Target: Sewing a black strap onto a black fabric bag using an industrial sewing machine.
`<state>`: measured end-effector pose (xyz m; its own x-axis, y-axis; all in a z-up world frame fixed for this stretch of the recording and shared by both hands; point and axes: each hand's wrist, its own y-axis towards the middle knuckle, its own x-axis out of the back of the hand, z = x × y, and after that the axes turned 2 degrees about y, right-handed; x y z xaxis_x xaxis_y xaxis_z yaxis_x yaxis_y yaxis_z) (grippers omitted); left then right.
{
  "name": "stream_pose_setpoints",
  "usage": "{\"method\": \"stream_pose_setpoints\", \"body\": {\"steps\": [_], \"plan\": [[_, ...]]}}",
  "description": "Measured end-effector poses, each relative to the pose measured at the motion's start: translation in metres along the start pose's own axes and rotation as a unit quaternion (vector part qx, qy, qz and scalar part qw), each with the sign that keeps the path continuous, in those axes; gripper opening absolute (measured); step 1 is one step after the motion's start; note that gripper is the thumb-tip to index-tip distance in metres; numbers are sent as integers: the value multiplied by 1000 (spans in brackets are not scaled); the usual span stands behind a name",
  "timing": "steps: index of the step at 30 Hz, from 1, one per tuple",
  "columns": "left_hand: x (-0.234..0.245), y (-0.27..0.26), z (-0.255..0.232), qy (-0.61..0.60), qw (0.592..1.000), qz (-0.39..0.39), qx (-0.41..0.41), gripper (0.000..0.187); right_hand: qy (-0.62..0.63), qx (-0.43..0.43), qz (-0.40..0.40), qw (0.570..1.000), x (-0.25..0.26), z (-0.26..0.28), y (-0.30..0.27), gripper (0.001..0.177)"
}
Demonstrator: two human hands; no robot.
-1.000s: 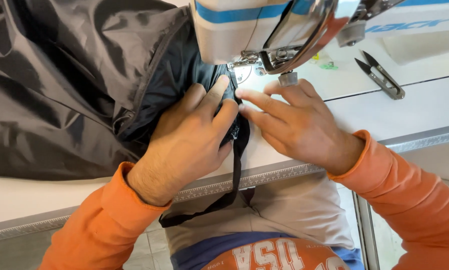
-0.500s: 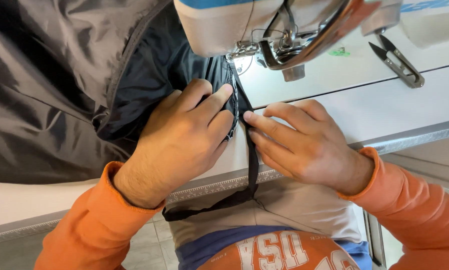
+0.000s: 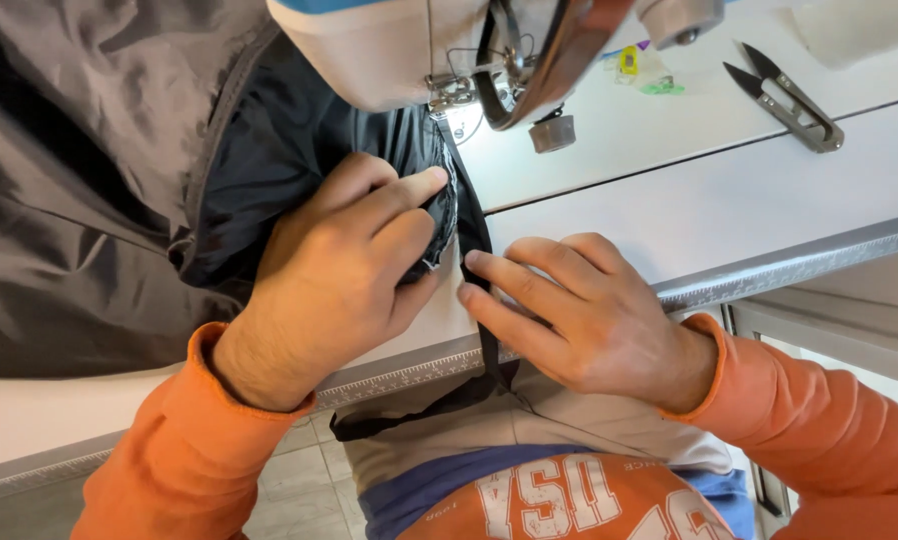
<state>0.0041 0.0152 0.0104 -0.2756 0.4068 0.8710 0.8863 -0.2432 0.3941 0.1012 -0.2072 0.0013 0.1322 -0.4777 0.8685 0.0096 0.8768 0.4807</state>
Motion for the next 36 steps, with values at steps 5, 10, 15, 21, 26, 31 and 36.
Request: {"method": "stream_pose_setpoints", "body": {"steps": [5, 10, 15, 21, 26, 31, 36], "plan": [[2, -1, 5, -107, 993, -30, 30, 32, -13, 45, 14, 999, 2, -8, 12, 15], [4, -4, 8, -124, 990, -41, 43, 32, -81, 118, 34, 989, 4, -22, 33, 17], [2, -7, 9, -122, 990, -50, 40, 21, -65, 149, -2, 987, 4, -25, 34, 18], [-1, -11, 11, -107, 993, -40, 39, 27, 78, -44, -126, 988, -12, -6, 10, 18], [-1, -8, 8, -78, 996, -27, 29, 26, 96, -111, -110, 983, -10, 7, 11, 23], [-1, -8, 5, -43, 998, -42, 21, 23, 91, -129, -151, 976, -8, 9, 10, 26], [0, -8, 4, -42, 998, -42, 19, 25, 94, -154, -168, 969, -9, 10, 4, 27]]}}
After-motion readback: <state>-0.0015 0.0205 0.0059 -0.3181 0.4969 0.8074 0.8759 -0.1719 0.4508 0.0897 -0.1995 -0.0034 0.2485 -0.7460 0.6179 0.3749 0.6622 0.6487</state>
